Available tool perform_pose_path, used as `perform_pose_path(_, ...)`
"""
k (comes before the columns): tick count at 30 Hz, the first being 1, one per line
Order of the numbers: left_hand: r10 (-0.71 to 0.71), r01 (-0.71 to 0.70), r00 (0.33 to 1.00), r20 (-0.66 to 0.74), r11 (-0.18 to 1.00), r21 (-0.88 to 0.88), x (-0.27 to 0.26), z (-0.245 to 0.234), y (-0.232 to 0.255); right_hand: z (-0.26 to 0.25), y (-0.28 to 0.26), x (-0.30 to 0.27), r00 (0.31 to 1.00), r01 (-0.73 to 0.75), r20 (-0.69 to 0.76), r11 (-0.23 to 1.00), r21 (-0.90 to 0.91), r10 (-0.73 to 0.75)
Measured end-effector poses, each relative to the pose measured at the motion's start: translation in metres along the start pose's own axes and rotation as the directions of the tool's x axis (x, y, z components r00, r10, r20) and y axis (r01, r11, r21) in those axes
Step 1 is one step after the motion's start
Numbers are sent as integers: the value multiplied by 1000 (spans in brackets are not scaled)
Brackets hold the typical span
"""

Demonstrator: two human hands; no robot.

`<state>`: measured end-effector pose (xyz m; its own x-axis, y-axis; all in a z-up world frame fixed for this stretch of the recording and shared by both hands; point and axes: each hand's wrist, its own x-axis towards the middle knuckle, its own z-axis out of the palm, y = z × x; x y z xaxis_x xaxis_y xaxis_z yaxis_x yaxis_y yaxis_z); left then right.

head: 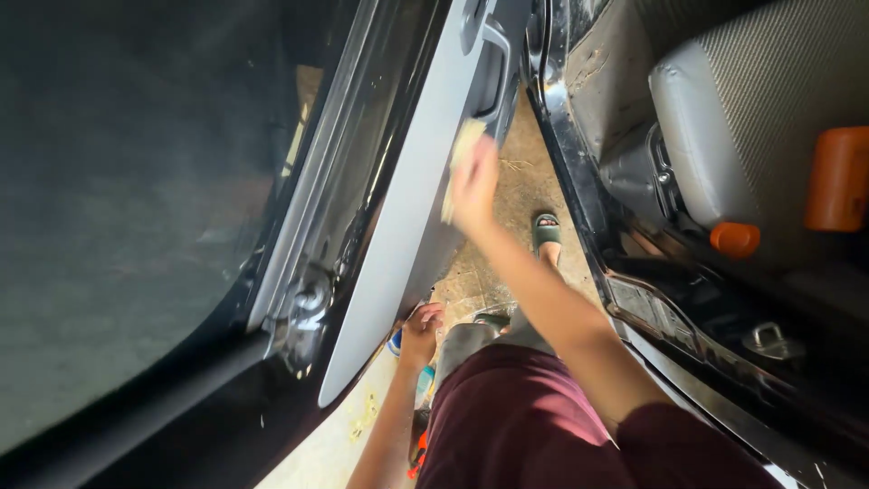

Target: Clean the interior and window of a car door using a cloth.

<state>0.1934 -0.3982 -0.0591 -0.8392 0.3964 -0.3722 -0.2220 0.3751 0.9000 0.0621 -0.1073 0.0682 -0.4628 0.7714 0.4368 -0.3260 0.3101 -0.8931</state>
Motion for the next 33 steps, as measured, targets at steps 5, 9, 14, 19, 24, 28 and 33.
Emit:
perform_pose_path(5,-67,67,998,4,992,-111,-15,-10,-24,2,-61,-15,989,-150,-2,987,60,150)
perform_pose_path(9,88,-84,996,-6,970,226,-9,-21,-41,-19,-157,-87,829,464,286,876,128,-481)
perform_pose_path(14,119,-114,993,-18,981,158,-26,-6,78,7,-95,-2,993,76,84,995,61,-81)
perform_pose_path(19,114,-115,993,19,992,54,-42,-18,97,14,-157,-6,993,-70,107,979,192,50)
perform_pose_path(24,627,-597,687,368,197,778,-45,-58,-33,14,-127,-20,819,-514,321,360,778,475)
perform_pose_path(28,20,-22,999,28,996,88,-88,-38,137,10,-108,-3,633,-547,562,-206,811,533)
perform_pose_path(33,39,-41,999,17,988,147,-89,-37,133,9,-211,1,990,114,67,985,131,-124)
